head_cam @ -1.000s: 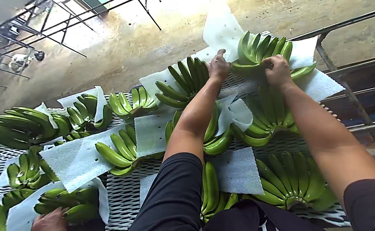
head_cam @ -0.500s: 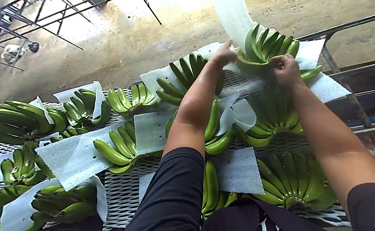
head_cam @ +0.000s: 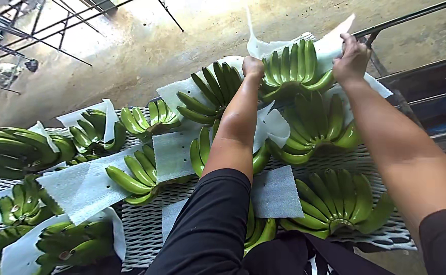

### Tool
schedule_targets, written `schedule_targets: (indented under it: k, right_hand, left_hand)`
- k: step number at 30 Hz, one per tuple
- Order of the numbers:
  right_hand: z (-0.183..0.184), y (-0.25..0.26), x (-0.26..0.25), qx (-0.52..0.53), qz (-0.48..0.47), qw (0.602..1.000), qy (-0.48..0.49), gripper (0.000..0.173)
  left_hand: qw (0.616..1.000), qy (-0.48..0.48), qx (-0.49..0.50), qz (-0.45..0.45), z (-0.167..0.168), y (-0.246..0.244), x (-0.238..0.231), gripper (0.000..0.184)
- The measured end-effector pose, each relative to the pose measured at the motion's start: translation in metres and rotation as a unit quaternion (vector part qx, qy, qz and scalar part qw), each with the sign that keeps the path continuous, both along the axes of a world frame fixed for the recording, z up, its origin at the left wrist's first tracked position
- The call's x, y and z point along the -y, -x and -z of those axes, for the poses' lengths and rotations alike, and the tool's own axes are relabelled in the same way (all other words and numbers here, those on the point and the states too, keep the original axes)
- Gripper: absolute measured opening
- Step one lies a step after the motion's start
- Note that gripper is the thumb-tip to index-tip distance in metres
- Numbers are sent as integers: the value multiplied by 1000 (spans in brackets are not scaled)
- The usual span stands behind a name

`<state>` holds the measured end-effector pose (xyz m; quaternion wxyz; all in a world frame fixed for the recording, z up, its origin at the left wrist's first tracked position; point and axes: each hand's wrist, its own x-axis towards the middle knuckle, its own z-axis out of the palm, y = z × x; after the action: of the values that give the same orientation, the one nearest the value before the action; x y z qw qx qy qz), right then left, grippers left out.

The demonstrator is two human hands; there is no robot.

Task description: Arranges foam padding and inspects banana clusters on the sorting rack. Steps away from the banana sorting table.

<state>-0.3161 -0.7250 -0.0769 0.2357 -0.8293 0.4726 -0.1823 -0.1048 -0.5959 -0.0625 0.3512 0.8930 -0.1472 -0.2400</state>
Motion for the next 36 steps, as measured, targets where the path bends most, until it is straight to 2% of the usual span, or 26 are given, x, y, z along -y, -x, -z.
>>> schedule_targets:
  k: [3, 6, 8, 9, 11, 14, 17, 23, 26, 29, 32, 36]
  right_hand:
    - [-20, 12, 0, 7, -53, 998, -12, 53]
    - [-21, 45, 33, 27, -21, 999, -23, 36]
    - [-24, 71, 71, 22, 22, 999, -23, 34]
    - [-21, 85, 87, 24, 38, 998, -32, 33]
    - [-10, 99, 108, 39, 42, 997, -50, 34]
    - [-25, 100, 62, 38, -15, 995, -87, 43]
    - [-27, 89, 23, 17, -38, 992, -117, 47]
    - [-3, 10, 22, -25, -28, 992, -118, 44]
    - [5, -23, 44, -48, -19, 990, -133, 43]
    - [12, -51, 65, -161, -36, 978, -128, 51]
    - [18, -77, 68, -255, -43, 958, -119, 51]
    - [27, -93, 73, -253, -74, 958, -112, 43]
  left_hand:
    - [999, -20, -13, 37, -3, 4, -10, 28]
    - [998, -12, -46, 48, -14, 16, -18, 27]
    - [992, 33, -112, 52, -14, 30, -25, 32]
    - [991, 36, -114, 62, -10, 42, -27, 32]
    - [995, 36, -60, 74, -11, 55, -25, 32]
    - [996, 40, 26, 80, -18, 54, -34, 43]
    - [994, 110, -16, 2, -14, 53, -52, 33]
    - [962, 201, -109, -147, -7, 40, -79, 36]
    - [950, 227, -130, -170, 6, 28, -88, 35]
    - [950, 220, -133, -179, 33, 14, -94, 35]
    - [939, 238, -151, -199, 49, 9, -98, 35]
    - [930, 251, -164, -212, 51, 2, -96, 33]
